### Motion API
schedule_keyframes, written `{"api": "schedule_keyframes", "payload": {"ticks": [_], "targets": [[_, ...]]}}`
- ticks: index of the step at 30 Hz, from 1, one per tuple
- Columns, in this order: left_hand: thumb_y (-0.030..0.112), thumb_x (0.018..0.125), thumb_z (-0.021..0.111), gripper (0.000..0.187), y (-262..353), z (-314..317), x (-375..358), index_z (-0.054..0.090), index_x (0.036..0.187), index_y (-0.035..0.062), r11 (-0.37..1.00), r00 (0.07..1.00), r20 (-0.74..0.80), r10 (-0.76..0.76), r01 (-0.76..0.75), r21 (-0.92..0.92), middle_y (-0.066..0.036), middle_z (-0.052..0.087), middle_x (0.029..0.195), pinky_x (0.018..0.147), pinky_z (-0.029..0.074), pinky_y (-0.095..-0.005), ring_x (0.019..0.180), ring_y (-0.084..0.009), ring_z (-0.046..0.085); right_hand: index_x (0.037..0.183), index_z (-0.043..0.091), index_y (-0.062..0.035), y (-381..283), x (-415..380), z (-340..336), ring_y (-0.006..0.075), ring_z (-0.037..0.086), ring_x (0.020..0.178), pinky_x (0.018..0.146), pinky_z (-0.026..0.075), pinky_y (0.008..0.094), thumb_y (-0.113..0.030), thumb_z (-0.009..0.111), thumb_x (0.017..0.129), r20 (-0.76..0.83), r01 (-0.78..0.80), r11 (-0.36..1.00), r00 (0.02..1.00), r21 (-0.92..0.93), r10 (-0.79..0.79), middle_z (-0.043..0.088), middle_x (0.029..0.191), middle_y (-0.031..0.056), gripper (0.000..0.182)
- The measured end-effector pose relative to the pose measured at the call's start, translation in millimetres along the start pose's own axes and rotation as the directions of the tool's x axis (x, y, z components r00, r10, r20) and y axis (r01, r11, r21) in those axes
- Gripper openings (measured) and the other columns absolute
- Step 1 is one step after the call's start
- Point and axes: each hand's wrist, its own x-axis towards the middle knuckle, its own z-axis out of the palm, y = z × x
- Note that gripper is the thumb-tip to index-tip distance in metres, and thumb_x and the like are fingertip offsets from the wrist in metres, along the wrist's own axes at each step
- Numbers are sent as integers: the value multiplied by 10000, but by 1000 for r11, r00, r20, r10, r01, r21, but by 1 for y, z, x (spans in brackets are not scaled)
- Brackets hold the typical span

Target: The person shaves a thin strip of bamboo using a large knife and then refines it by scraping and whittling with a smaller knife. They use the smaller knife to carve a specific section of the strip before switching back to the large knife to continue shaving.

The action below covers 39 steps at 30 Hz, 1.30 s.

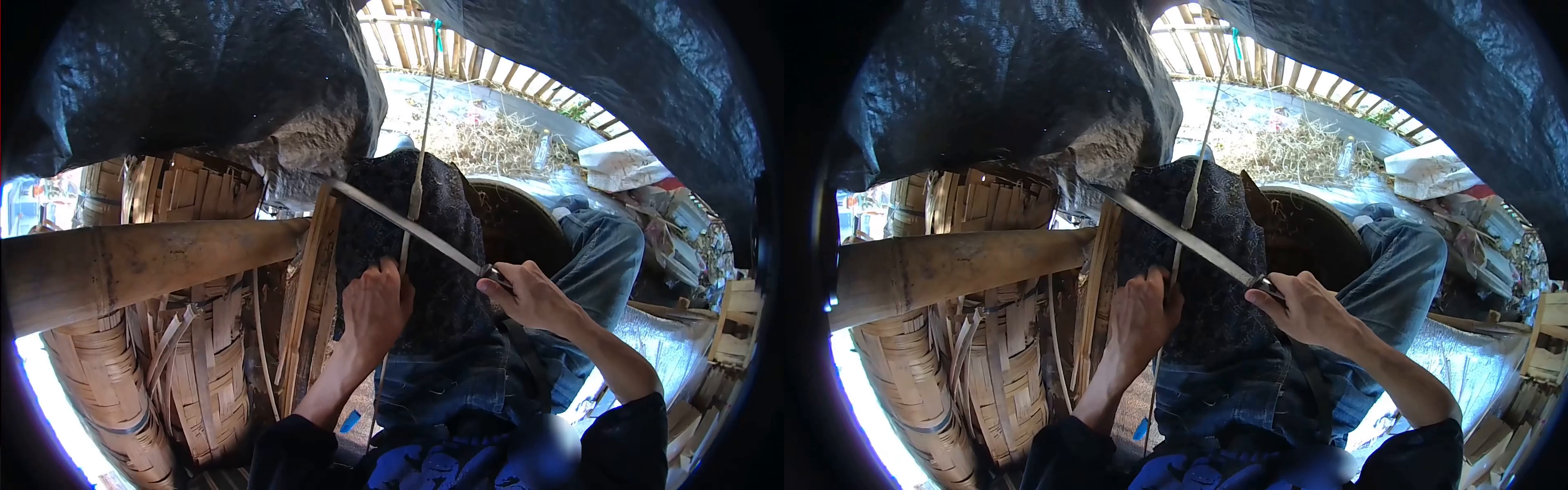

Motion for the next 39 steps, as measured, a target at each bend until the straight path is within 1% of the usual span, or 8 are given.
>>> {"api": "schedule_keyframes", "payload": {"ticks": [5, 7, 8, 13, 16, 30, 34, 39], "targets": [[167, 888, 539, 199, -16, 6, -3, 600, 908, -21, 943, 998, -65, 11, -32, -332, -152, 618, 697, 539, 474, -359, 579, -267, 626, 691, 540, 19, 1, -5, -11, 211, 495, 348, 390, 359, 360, -372, 544, 941, -10, 106, 994, 994, -30, -107, 478, 439, 140, 463], [194, 919, 497, 231, -13, 5, -7, 578, 984, -12, 585, 926, 305, -224, 378, -717, -66, 576, 739, 501, 429, -299, 527, -170, 549, 685, 537, 20, 1, -6, -13, 213, 490, 347, 390, 356, 359, -367, 551, 938, 4, 119, 992, 993, -33, -119, 475, 441, 145, 463], [194, 919, 497, 231, -13, 6, -9, 578, 984, -12, 586, 926, 304, -224, 377, -717, -66, 576, 739, 501, 429, -299, 527, -170, 549, 680, 534, 21, 0, -7, -12, 212, 487, 345, 389, 353, 358, -367, 553, 937, 6, 113, 993, 994, -39, -113, 474, 442, 144, 465], [256, 974, 456, 234, -17, 12, -22, 553, 986, 43, -511, 747, 658, -99, 529, -678, 31, 403, 665, 483, 307, -214, 518, -88, 367, 685, 537, 22, 3, -12, -12, 198, 476, 341, 386, 347, 353, -373, 553, 936, 10, 120, 992, 993, -24, -120, 481, 441, 127, 468], [281, 988, 446, 249, -13, 19, -32, 553, 1012, 58, -605, 746, 655, 117, 577, -549, 50, 337, 642, 489, 286, -206, 532, -75, 320, 700, 546, 23, -3, -18, -20, 175, 461, 340, 382, 341, 344, -382, 553, 935, 75, 73, 995, 995, -61, -68, 487, 441, 112, 468], [365, 999, 415, 329, -8, 19, -22, 550, 1077, 76, -439, 729, 683, 46, 629, -642, 65, 278, 601, 456, 243, -217, 478, -63, 245, 710, 525, 1, 6, -20, -27, 150, 467, 350, 376, 338, 318, -398, 551, 931, 138, 117, 986, 985, -123, -100, 493, 458, 103, 457], [376, 1007, 388, 355, -3, 20, -22, 549, 1066, 65, -476, 713, 700, -43, 602, -642, 64, 274, 601, 451, 234, -222, 476, -64, 240, 906, 597, 53, 10, -22, -25, 178, 504, 358, 394, 368, 323, -377, 549, 934, 118, 118, 989, 987, -91, -107, 524, 485, 124, 433], [358, 1007, 399, 333, -5, 20, -20, 555, 1070, 71, -562, 695, 717, 54, 615, -554, 70, 299, 597, 443, 242, -200, 461, -51, 249, 743, 523, 29, 8, -25, -28, 257, 425, 366, 416, 343, 359, -400, 560, 924, 100, 50, 998, 994, -38, -46, 436, 468, 153, 467]]}}
